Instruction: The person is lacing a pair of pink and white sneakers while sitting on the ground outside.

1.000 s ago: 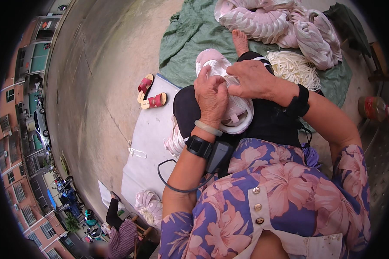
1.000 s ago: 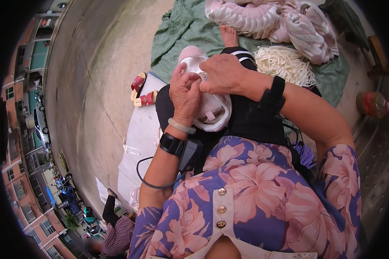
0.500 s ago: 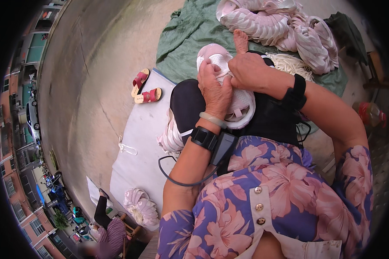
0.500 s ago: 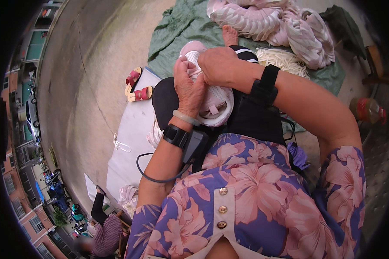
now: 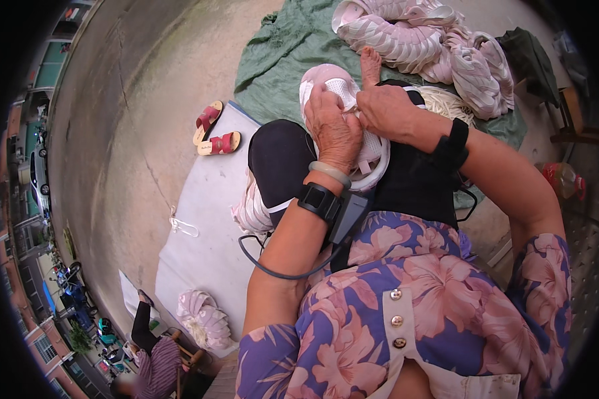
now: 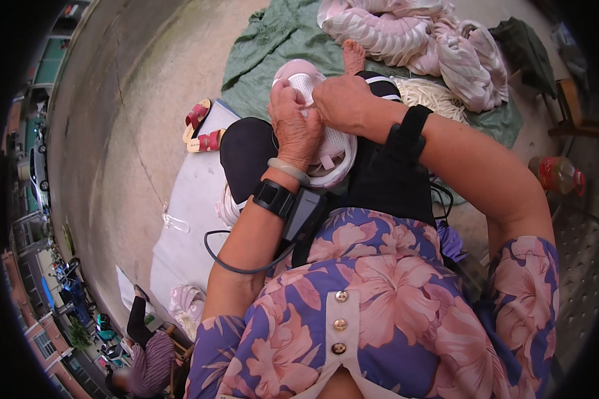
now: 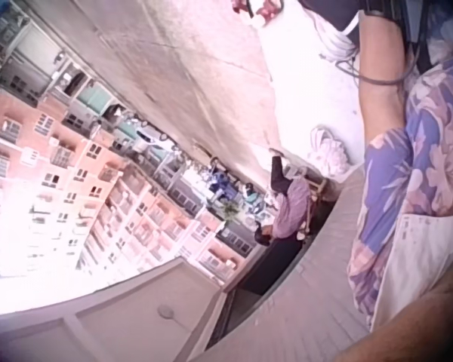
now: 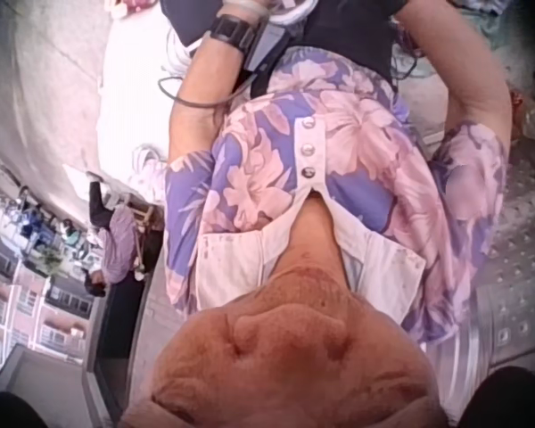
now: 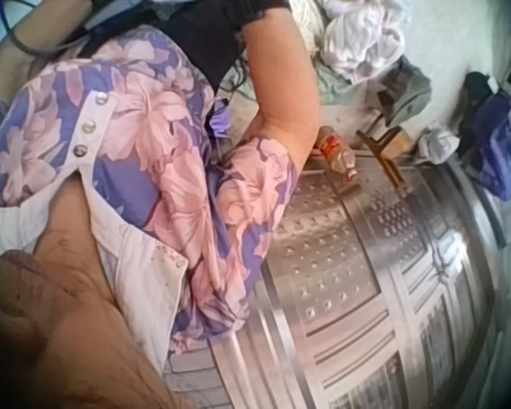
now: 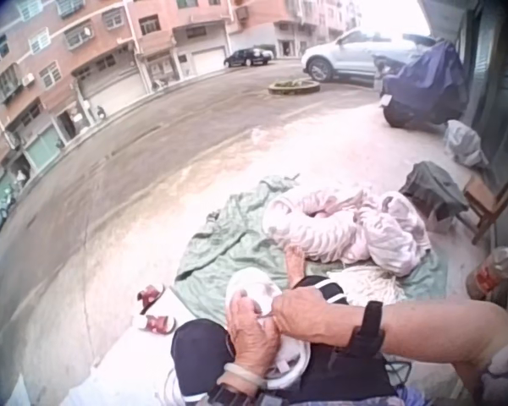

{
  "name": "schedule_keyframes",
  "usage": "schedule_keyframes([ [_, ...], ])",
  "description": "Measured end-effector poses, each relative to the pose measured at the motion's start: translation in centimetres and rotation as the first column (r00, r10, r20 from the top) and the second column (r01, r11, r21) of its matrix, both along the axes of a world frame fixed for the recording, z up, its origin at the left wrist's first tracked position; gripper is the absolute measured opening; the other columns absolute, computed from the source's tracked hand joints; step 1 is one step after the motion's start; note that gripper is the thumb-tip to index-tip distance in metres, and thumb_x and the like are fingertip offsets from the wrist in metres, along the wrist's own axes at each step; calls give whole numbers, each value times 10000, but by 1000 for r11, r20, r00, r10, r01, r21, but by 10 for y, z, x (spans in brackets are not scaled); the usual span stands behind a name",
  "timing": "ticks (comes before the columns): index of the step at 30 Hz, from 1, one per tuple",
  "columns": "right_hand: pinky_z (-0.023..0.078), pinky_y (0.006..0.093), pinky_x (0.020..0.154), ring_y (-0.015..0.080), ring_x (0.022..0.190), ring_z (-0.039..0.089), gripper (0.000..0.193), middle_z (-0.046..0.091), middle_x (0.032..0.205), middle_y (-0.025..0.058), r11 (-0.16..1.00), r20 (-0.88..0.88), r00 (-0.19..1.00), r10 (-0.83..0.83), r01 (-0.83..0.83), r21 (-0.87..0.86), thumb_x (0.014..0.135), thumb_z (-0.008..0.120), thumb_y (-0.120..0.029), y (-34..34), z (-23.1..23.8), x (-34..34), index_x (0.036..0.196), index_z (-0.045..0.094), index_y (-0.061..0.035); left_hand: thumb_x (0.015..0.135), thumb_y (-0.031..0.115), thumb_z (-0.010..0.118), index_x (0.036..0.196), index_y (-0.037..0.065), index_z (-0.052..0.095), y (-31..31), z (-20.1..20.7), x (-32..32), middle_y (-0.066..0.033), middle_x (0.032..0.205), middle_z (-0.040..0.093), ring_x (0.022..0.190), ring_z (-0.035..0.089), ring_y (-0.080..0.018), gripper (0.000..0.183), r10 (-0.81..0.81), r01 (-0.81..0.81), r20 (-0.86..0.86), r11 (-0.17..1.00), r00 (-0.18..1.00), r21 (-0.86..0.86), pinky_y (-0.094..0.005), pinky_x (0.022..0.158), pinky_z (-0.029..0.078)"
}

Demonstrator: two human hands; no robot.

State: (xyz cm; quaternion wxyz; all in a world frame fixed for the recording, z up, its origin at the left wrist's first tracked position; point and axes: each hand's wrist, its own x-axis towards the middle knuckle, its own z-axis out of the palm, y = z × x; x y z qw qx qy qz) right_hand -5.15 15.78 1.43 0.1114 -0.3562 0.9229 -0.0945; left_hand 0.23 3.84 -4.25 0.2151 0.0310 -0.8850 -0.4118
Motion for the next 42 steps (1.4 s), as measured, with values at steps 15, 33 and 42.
schedule_keyframes([
  [15,497,433,672,371,767,622,186,637,785,203,970,46,996,80,-67,-232,705,544,-145,18,-19,-13,758,637,7,664,107,608,767,60,587,10,25,0,-123,1014,541,922,507,-333,115,-19,6,-18,839,1000,-544,-436,731,397],
  [33,460,450,641,398,653,585,255,587,658,224,916,158,976,151,-78,-393,708,547,-237,36,-32,-21,680,613,7,701,120,580,730,19,578,17,37,-2,-146,994,536,877,496,-336,105,-121,141,73,808,990,-571,-425,748,395],
  [42,344,394,660,266,623,527,262,537,608,84,933,-34,989,144,-147,-329,833,527,-287,70,-40,-1,647,546,-103,761,-13,509,716,-40,479,-95,52,117,-276,1116,514,1050,495,-394,61,129,-79,63,859,990,-505,-436,929,378],
])
